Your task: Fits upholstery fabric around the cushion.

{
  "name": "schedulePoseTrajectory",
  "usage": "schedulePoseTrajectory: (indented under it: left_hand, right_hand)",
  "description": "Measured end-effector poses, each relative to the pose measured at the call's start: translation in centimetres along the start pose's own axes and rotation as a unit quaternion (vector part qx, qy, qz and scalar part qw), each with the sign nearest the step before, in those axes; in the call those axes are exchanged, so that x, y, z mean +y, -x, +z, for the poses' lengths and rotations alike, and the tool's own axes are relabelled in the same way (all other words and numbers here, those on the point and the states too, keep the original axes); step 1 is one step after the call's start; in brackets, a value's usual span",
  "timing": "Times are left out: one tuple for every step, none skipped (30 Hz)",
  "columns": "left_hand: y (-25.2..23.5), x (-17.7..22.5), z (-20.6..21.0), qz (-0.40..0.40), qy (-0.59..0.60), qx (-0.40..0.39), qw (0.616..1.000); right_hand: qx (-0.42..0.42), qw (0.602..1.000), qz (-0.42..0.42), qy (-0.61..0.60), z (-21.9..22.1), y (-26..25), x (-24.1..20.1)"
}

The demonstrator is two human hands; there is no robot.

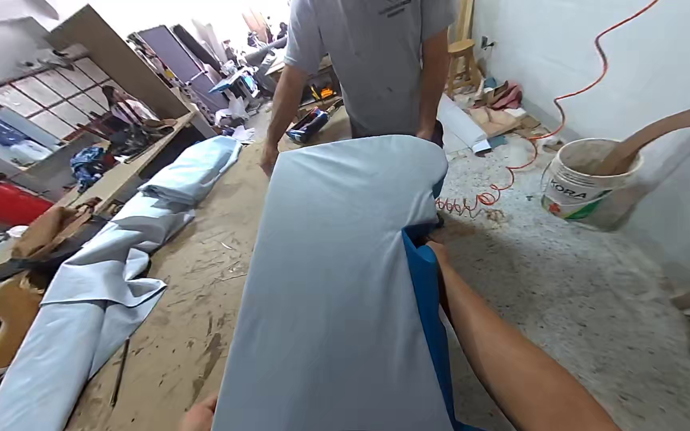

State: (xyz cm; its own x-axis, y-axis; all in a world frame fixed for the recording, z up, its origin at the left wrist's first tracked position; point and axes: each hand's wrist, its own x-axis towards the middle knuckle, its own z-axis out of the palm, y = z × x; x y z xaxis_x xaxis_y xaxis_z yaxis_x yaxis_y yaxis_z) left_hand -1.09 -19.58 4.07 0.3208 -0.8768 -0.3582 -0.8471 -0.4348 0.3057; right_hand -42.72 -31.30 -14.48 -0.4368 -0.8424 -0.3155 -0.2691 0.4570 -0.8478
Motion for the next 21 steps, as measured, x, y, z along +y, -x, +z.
schedulePoseTrajectory:
  left_hand:
    - [-2.1, -0.5, 0.3, 0.069, 0.045, 0.034, 0.996]
    - [-5.4, -1.2, 0.8, 0.147, 0.075, 0.085, 0.983]
    - [-8.0, 0.2, 0.3, 0.165, 0.096, 0.076, 0.979]
    - [-9.9, 3.1, -0.3, 0.131, 0.106, 0.066, 0.983]
    - [-11.8, 6.6, -0.6, 0.088, 0.131, 0.061, 0.986]
    - [-13.1, 10.1, -0.6, 0.056, 0.158, 0.063, 0.984]
    - [-14.4, 12.8, -0.6, 0.040, 0.171, 0.064, 0.982]
    - [-15.6, 14.9, -0.6, 0.036, 0.170, 0.069, 0.982]
    - [-16.7, 16.1, -0.5, 0.038, 0.162, 0.076, 0.983]
    - [-17.4, 16.6, -0.4, 0.043, 0.157, 0.083, 0.983]
    - [-17.6, 16.7, -0.1, 0.054, 0.157, 0.093, 0.982]
    - [-17.6, 16.4, 0.0, 0.071, 0.165, 0.103, 0.978]
    - [-17.7, 15.9, 0.1, 0.092, 0.181, 0.112, 0.973]
    - [-18.2, 15.5, 0.1, 0.107, 0.200, 0.121, 0.966]
    - [-18.4, 15.4, 0.1, 0.114, 0.214, 0.121, 0.963]
    - [-18.4, 15.5, 0.0, 0.111, 0.231, 0.114, 0.960]
    - [-18.6, 15.6, 0.0, 0.109, 0.247, 0.108, 0.957]
    - [-19.0, 15.7, 0.0, 0.109, 0.257, 0.108, 0.954]
    - [-19.3, 15.7, 0.0, 0.112, 0.256, 0.110, 0.954]
    - [-19.3, 15.7, 0.0, 0.116, 0.247, 0.116, 0.955]
    - [-19.2, 15.8, 0.0, 0.120, 0.235, 0.126, 0.956]
  right_hand:
    - [0.012, 0.999, 0.013, -0.041, 0.3, -0.1, 0.2]
    - [0.029, 0.995, 0.025, -0.090, 0.7, -0.3, 0.4]
    - [0.048, 0.988, 0.039, -0.144, 0.9, -0.5, 0.6]
    - [0.059, 0.981, 0.045, -0.180, 1.0, -0.5, 0.7]
    - [0.064, 0.976, 0.045, -0.204, 1.0, -0.6, 0.9]
    - [0.065, 0.972, 0.049, -0.218, 1.1, -0.7, 0.9]
    - [0.064, 0.970, 0.053, -0.228, 1.1, -0.8, 0.9]
    - [0.057, 0.970, 0.058, -0.227, 1.1, -1.1, 0.9]
    - [0.051, 0.971, 0.061, -0.225, 1.0, -1.3, 0.9]
    - [0.054, 0.970, 0.062, -0.229, 1.1, -1.4, 0.9]
    - [0.060, 0.967, 0.061, -0.239, 1.2, -1.5, 1.0]
    - [0.064, 0.964, 0.055, -0.252, 1.2, -1.5, 1.1]
    - [0.064, 0.962, 0.047, -0.262, 1.2, -1.4, 1.1]
    - [0.064, 0.961, 0.038, -0.267, 1.3, -1.4, 1.1]
    - [0.065, 0.960, 0.034, -0.269, 1.4, -1.3, 1.0]
    - [0.066, 0.961, 0.032, -0.268, 1.4, -1.2, 1.0]
    - [0.065, 0.961, 0.033, -0.268, 1.3, -1.1, 0.9]
    - [0.063, 0.962, 0.032, -0.264, 1.2, -1.1, 0.9]
    - [0.063, 0.964, 0.030, -0.255, 1.1, -1.1, 0.8]
    - [0.064, 0.967, 0.026, -0.247, 1.0, -1.0, 0.7]
    - [0.062, 0.969, 0.022, -0.238, 1.1, -0.9, 0.7]
